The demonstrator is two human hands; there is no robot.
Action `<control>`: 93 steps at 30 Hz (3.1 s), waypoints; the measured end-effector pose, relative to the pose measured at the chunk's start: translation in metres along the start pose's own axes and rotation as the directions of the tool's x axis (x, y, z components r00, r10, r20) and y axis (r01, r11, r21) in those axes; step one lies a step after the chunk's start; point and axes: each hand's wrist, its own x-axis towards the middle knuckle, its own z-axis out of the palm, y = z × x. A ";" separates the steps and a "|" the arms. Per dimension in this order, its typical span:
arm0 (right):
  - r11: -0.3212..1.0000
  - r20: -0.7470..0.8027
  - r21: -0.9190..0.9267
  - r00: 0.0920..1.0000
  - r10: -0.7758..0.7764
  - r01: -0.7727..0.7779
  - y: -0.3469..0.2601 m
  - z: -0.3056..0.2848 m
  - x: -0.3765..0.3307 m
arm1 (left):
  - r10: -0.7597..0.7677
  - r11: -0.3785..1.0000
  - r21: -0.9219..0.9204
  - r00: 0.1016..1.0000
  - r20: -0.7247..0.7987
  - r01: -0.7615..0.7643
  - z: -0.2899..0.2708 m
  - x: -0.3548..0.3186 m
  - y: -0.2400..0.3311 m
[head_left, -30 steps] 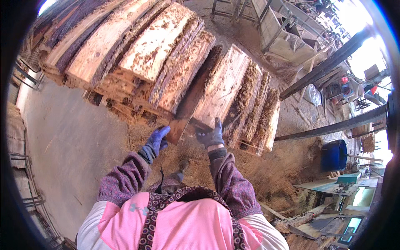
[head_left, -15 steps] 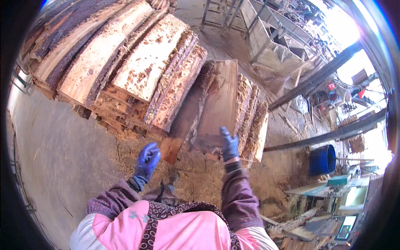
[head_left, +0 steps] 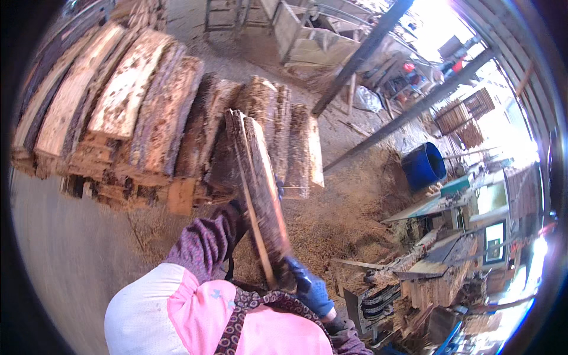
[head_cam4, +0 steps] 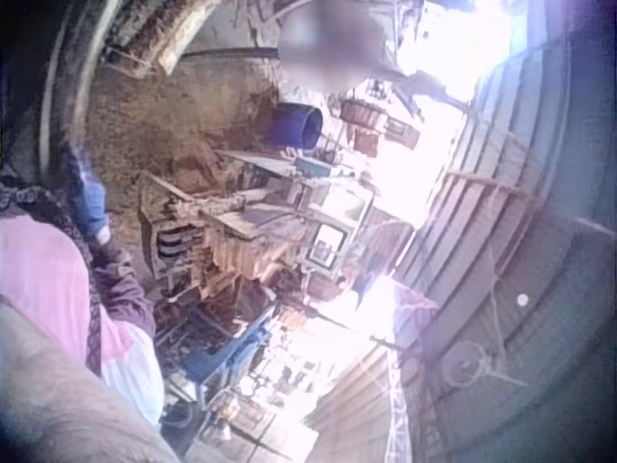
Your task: The person lifts wood slabs from a stack and places them onto a conveyor belt for processing.
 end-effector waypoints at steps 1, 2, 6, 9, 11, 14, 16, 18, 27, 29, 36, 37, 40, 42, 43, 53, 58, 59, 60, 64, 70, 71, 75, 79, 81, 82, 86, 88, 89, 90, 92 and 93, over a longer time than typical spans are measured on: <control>0.885 0.037 0.445 0.990 0.135 -0.138 0.018 0.006 -0.014 | -0.061 0.998 -0.011 0.998 0.015 0.061 0.031 0.006 -0.013; 0.567 0.128 0.789 0.965 0.227 -0.238 0.038 0.008 -0.026 | -0.113 0.994 0.001 0.993 0.032 0.113 0.062 0.019 -0.025; 0.493 -0.095 0.868 0.956 0.277 -0.056 0.133 0.004 -0.020 | -0.326 0.942 0.106 0.944 0.059 0.319 0.136 0.065 -0.095; 0.818 -0.326 0.572 0.930 0.171 0.050 0.144 -0.004 -0.063 | -0.298 0.899 0.286 0.941 -0.159 0.332 0.152 0.062 -0.107; 0.824 -0.318 0.550 0.879 0.356 -0.134 0.139 -0.026 -0.107 | -0.272 0.882 0.311 0.920 -0.282 0.355 0.168 0.054 -0.119; 0.761 -0.399 0.640 0.801 0.446 -0.105 0.151 -0.048 -0.147 | -0.428 0.861 0.214 0.884 -0.188 0.462 0.209 0.074 -0.176; 0.908 -0.566 0.394 0.741 0.363 -0.144 0.162 -0.056 -0.167 | -0.369 0.852 0.357 0.923 -0.110 0.384 0.195 0.080 -0.215; 0.718 -0.460 0.669 0.655 0.600 -0.189 0.118 -0.077 -0.171 | -0.312 0.666 0.598 0.895 -0.319 0.445 0.201 0.080 -0.240; 0.779 -0.779 0.627 0.019 0.626 0.006 0.079 -0.105 -0.258 | -0.465 0.723 0.494 0.869 -0.168 0.483 0.237 0.118 -0.321; 0.771 -0.766 0.635 -0.088 0.637 0.048 0.077 -0.134 -0.291 | -0.489 0.715 0.457 0.845 -0.216 0.530 0.201 0.129 -0.309; 0.815 -0.814 0.573 0.171 0.554 0.088 0.123 -0.342 -0.361 | -0.143 0.611 0.666 0.887 -0.439 0.428 0.150 0.100 -0.270; 0.757 -0.755 0.647 0.208 0.621 0.092 0.166 -0.384 -0.377 | -0.161 0.607 0.640 0.861 -0.482 0.472 0.143 0.093 -0.266; 0.625 -0.714 0.349 0.234 0.660 -0.698 0.278 -0.459 -0.364 | -0.123 0.553 0.711 0.887 -0.445 0.434 0.147 0.074 -0.258; 0.197 -0.815 0.071 0.057 0.576 -0.978 0.317 -0.456 -0.309 | -0.108 0.472 0.779 0.904 -0.414 0.413 0.149 0.051 -0.243; 0.096 -0.807 0.034 0.029 0.590 -0.995 0.319 -0.461 -0.309 | -0.125 0.432 0.805 0.911 -0.393 0.407 0.149 0.046 -0.239; 0.541 -0.510 -0.729 0.860 -0.021 -0.419 0.076 -0.233 -0.202 | -0.765 -0.500 0.765 0.621 -0.171 -0.405 0.249 0.110 -0.292; 0.758 -0.847 -0.072 0.441 0.298 -0.649 0.045 -0.155 -0.296 | -0.530 -0.246 0.211 0.314 0.788 -0.946 0.328 0.111 -0.357; 0.770 -0.893 0.139 0.258 0.370 -0.623 0.045 -0.125 -0.324 | -0.504 -0.155 0.264 0.306 0.808 -0.952 0.338 0.104 -0.360; 0.764 -0.895 0.333 0.071 0.441 -0.553 0.049 -0.093 -0.351 | -0.477 -0.060 0.316 0.305 0.824 -0.947 0.353 0.096 -0.360; 0.789 -0.770 0.600 -0.365 0.524 -0.131 0.052 -0.031 -0.395 | -0.681 0.232 0.548 0.268 0.682 -0.804 0.289 0.078 -0.379; 0.794 -0.711 0.604 -0.403 0.576 0.071 0.144 -0.032 -0.499 | -0.777 0.210 0.786 0.389 0.495 -0.581 0.210 0.052 -0.364; 0.790 -0.715 0.611 -0.396 0.576 0.047 0.159 -0.050 -0.514 | -0.792 0.144 0.813 0.427 0.436 -0.564 0.201 0.054 -0.358; 0.727 -0.690 0.686 -0.291 0.663 0.031 0.251 -0.147 -0.565 | -0.760 -0.093 0.886 0.607 0.232 -0.454 0.181 0.063 -0.320; 0.561 -0.775 0.624 -0.335 0.537 -0.545 0.339 -0.237 -0.568 | -0.626 -0.289 0.934 0.780 -0.017 -0.212 0.176 0.056 -0.273; 0.417 -0.935 0.319 -0.212 0.284 -0.851 0.313 -0.265 -0.462 | -0.409 -0.423 0.905 0.881 -0.236 0.045 0.171 0.024 -0.226; 0.509 -0.959 0.249 -0.137 0.248 -0.824 0.300 -0.265 -0.429 | -0.290 -0.443 0.878 0.897 -0.333 0.183 0.166 0.003 -0.203; 0.888 -0.904 0.397 0.066 0.422 -0.230 0.279 -0.134 -0.325 | 0.189 -0.780 0.595 0.979 -0.070 0.194 0.094 -0.070 -0.102; 0.811 -0.770 0.572 0.260 0.583 -0.126 0.262 -0.055 -0.274 | 0.459 -0.858 0.312 0.881 0.114 0.407 0.105 -0.079 -0.057; 0.745 -0.619 0.643 0.453 0.642 -0.178 0.278 -0.008 -0.252 | 0.598 -0.794 0.227 0.791 0.127 0.564 0.107 -0.092 -0.022; 0.615 -0.466 0.778 0.537 0.704 -0.131 0.244 0.009 -0.208 | 0.726 -0.687 0.149 0.663 0.182 0.712 0.096 -0.120 0.014; 0.811 -0.397 0.562 0.807 0.436 -0.162 0.194 0.015 -0.138 | 0.926 -0.375 0.255 0.371 0.066 0.891 0.070 -0.180 0.073; 0.822 -0.325 0.555 0.875 0.360 -0.132 0.175 0.018 -0.106 | 0.958 -0.222 0.444 0.278 -0.064 0.868 0.050 -0.210 0.096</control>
